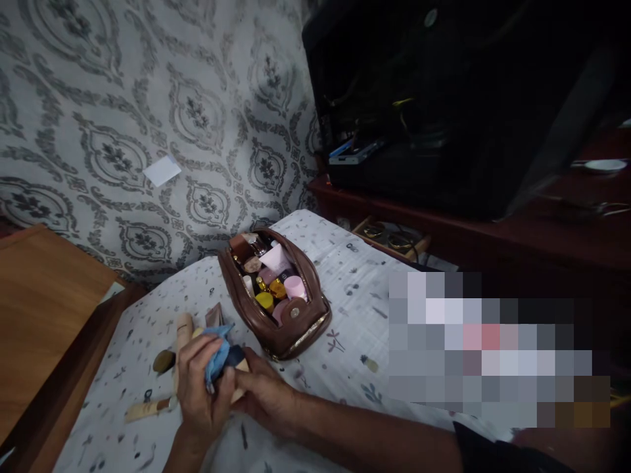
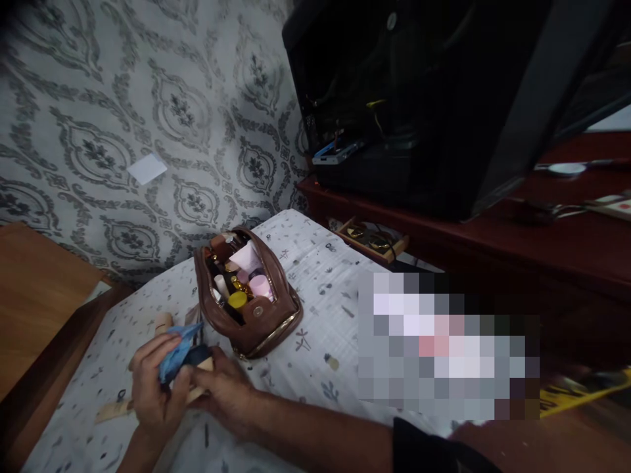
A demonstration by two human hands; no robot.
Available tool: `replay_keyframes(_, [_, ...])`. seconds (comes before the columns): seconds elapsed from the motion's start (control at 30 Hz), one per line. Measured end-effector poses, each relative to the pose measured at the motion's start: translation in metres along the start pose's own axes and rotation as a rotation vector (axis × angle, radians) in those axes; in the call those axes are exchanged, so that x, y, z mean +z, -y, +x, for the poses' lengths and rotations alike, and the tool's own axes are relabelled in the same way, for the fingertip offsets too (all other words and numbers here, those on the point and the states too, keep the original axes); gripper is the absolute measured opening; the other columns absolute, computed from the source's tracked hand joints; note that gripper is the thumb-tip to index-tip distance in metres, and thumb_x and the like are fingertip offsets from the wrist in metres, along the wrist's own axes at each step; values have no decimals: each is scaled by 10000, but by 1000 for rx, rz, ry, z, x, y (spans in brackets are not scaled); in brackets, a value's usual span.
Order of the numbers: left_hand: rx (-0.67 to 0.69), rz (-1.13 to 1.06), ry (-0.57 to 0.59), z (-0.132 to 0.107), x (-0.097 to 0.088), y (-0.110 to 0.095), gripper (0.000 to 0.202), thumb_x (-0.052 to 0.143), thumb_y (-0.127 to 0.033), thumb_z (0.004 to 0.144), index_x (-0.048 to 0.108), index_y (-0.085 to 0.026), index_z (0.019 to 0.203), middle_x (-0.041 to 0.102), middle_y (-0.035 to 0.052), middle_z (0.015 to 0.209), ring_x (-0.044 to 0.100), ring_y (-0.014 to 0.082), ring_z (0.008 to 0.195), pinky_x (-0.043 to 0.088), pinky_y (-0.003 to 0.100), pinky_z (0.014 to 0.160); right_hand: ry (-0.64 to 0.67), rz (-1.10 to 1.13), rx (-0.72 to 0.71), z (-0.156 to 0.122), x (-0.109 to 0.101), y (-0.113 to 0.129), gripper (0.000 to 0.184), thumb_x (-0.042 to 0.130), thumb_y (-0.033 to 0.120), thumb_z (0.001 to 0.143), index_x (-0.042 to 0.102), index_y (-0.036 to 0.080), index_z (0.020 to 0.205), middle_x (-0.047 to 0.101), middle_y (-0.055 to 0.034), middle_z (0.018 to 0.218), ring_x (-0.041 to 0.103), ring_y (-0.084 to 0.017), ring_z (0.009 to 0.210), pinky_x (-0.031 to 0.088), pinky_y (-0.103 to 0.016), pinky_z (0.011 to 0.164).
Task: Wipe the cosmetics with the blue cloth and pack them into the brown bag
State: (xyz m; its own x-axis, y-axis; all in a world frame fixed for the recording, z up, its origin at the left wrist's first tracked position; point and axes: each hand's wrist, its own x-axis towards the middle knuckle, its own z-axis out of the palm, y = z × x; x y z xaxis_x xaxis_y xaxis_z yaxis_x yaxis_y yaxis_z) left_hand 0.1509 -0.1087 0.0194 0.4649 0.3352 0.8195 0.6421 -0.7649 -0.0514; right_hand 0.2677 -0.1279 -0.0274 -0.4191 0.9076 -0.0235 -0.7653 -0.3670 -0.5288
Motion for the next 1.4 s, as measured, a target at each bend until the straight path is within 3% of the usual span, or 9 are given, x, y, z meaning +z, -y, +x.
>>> replay_keyframes(0.17, [157, 59, 61, -9, -5, -9, 431, 604, -268, 904, 507, -119, 1297, 548, 136, 1124, 548, 263, 1084, 457, 388, 952, 69, 205, 184, 1, -4, 0, 581, 801, 639, 635, 680, 192, 985, 693, -31, 982, 634, -194, 988, 464, -310, 837])
replay_keyframes(0.3, [159, 134, 23, -12, -8, -9, 491, 653, -214, 877, 491, -148, 1336, 543, 121, 1130, 546, 257, 1090, 445, 383, 972, 163, 196, 205, -3, -2, 4, 601, 815, 599, 654, 678, 193, 1075, 701, -38, 1025, 629, -198, 1055, 450, -313, 886])
replay_keyframes(0.4, [40, 101, 35, -12, -9, -2, 430, 556, -329, 940, 485, -162, 1330, 524, 132, 1185, 532, 265, 1116, 435, 397, 968, 170, 163, 199, -6, 0, 6, 657, 873, 520, 610, 648, 233, 1157, 696, -27, 1083, 632, -206, 1054, 456, -330, 862])
replay_keyframes(0.53, [-134, 22, 43, -16, -7, 2, 403, 477, -394, 961, 487, -183, 1305, 536, 118, 1190, 519, 265, 1134, 423, 400, 963, 52, 96, 156, -6, 1, 10, 695, 922, 466, 542, 656, 243, 1145, 701, -12, 1061, 631, -173, 957, 438, -286, 790])
replay_keyframes(0.83, [-846, -333, -17, -35, 7, -2, 420, 472, -519, 935, 552, -212, 1211, 575, 96, 1260, 547, 266, 1150, 429, 396, 981, -55, -24, 52, 8, -9, 6, 748, 983, 398, 381, 671, 217, 1035, 694, 9, 982, 627, -145, 842, 440, -262, 716])
replay_keyframes(0.93, [-929, -362, -24, -37, 9, -2, 437, 489, -547, 922, 571, -212, 1191, 600, 89, 1227, 572, 250, 1120, 453, 372, 964, -42, -46, -32, 12, -12, 3, 792, 986, 373, 359, 661, 227, 1066, 697, 7, 1006, 635, -166, 919, 476, -278, 762])
replay_keyframes(1.13, [-853, -265, -112, -40, 12, 1, 375, 553, -496, 908, 607, -194, 1124, 633, 79, 1127, 599, 226, 1049, 478, 343, 939, -5, -86, -4, 11, -9, 12, 852, 964, 380, 426, 603, 255, 1188, 671, -10, 1129, 646, -176, 947, 502, -252, 688])
replay_keyframes(1.23, [-596, -202, -148, -40, 4, 3, 231, 563, -345, 926, 613, -194, 1094, 641, 78, 1096, 610, 220, 1063, 490, 367, 958, -48, -175, -27, 11, -10, 11, 840, 951, 419, 435, 584, 241, 1169, 654, -3, 1096, 626, -141, 839, 467, -210, 590])
replay_keyframes(1.4, [-134, -170, 51, -34, -10, 6, 282, 525, -129, 913, 616, -211, 1166, 679, 95, 1133, 609, 254, 1161, 509, 474, 988, -39, -416, -27, 15, -18, 6, 650, 919, 453, 486, 557, 206, 966, 596, 50, 823, 542, -104, 649, 412, -208, 509])
